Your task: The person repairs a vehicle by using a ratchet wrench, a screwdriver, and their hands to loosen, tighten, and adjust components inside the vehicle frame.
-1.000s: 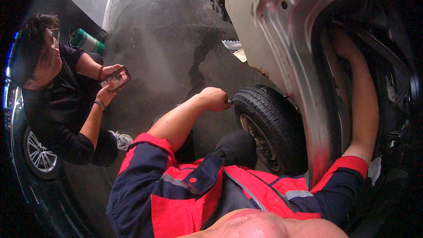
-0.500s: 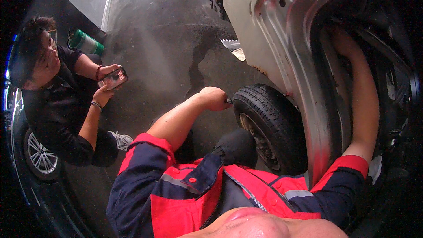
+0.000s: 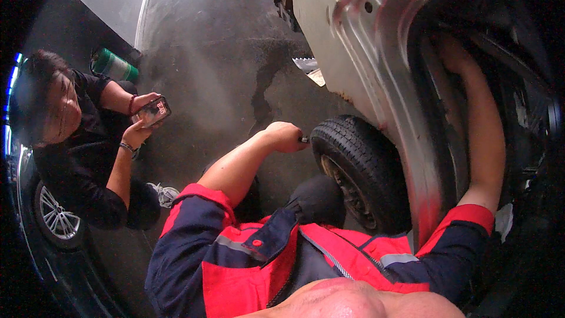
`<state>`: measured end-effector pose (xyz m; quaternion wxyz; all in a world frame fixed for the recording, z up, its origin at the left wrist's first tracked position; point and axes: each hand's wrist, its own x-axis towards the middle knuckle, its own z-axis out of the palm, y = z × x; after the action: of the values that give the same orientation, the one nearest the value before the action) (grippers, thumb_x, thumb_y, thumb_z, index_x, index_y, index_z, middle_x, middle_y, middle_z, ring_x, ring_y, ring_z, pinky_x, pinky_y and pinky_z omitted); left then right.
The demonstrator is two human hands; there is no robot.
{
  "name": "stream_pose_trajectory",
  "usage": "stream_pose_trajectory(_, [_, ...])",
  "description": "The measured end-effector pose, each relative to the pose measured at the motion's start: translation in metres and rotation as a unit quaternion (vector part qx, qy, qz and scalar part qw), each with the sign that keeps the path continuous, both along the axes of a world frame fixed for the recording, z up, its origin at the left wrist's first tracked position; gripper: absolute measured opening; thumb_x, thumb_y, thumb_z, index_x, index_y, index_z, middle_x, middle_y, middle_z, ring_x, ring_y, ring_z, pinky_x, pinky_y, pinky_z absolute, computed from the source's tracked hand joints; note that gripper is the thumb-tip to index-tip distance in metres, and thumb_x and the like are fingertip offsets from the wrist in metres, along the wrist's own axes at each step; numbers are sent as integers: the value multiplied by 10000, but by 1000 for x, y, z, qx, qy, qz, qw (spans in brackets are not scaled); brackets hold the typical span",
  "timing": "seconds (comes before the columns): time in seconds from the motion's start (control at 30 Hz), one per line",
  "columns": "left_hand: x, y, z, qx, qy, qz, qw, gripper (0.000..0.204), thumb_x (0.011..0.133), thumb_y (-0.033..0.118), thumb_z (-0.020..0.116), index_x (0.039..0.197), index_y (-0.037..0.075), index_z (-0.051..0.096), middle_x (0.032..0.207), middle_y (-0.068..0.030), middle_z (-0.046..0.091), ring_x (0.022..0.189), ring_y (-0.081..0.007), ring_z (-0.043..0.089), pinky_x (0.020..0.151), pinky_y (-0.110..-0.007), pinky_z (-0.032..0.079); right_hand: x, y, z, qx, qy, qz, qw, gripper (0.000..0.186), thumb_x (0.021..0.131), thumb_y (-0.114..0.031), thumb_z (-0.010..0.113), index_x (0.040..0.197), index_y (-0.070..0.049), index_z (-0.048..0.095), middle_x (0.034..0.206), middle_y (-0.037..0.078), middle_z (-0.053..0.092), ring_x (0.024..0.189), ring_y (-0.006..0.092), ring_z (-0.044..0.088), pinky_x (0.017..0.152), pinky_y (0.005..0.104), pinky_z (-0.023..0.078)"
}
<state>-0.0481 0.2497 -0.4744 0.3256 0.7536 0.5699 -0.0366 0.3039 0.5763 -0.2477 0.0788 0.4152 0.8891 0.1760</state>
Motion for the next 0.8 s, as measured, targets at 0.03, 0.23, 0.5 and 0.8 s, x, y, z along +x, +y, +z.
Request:
stream_pose_trajectory(0.03, [0, 1, -3, 10, -3, -6, 1000, 512, 887, 526, 495, 816, 56, 685, 821, -186, 663, 789, -394, 627, 691, -472, 492, 8, 8, -5, -4, 38, -23, 999, 411, 880, -32, 416, 1275, -25, 529, 1348, 229, 486, 1264, 360, 452, 1096, 417, 329])
stream_pose_trajectory(0.23, [-2, 1, -2, -12, 21, -7, 1000, 518, 892, 526, 488, 812, 55, 686, 823, -185, 662, 786, -391, 627, 690, -473, 491, 6, 28, -13, -24, 51, -34, 998, 402, 874, -26, 423, 1255, -23, 548, 1318, 220, 519, 1249, 353, 471, 1083, 413, 346])
stream_pose_trajectory(0.5, [3, 1, 1, 1, 12, -15, 1000, 518, 892, 521, 489, 800, 51, 688, 799, -187, 658, 769, -399, 621, 686, -469, 493, 38, 52, -34, 40, 1, 26, 999, 399, 927, -48, 370, 1295, -26, 521, 1362, 208, 484, 1258, 334, 468, 1079, 409, 350])
stream_pose_trajectory(0.8, [-2, 1, 5, -24, 15, -3, 1000, 495, 879, 520, 526, 829, 56, 692, 829, -182, 666, 803, -384, 630, 718, -463, 493, -8, 16, -8, -18, -34, -12, 999, 427, 937, -50, 371, 1355, -34, 459, 1414, 186, 436, 1298, 315, 427, 1108, 377, 316])
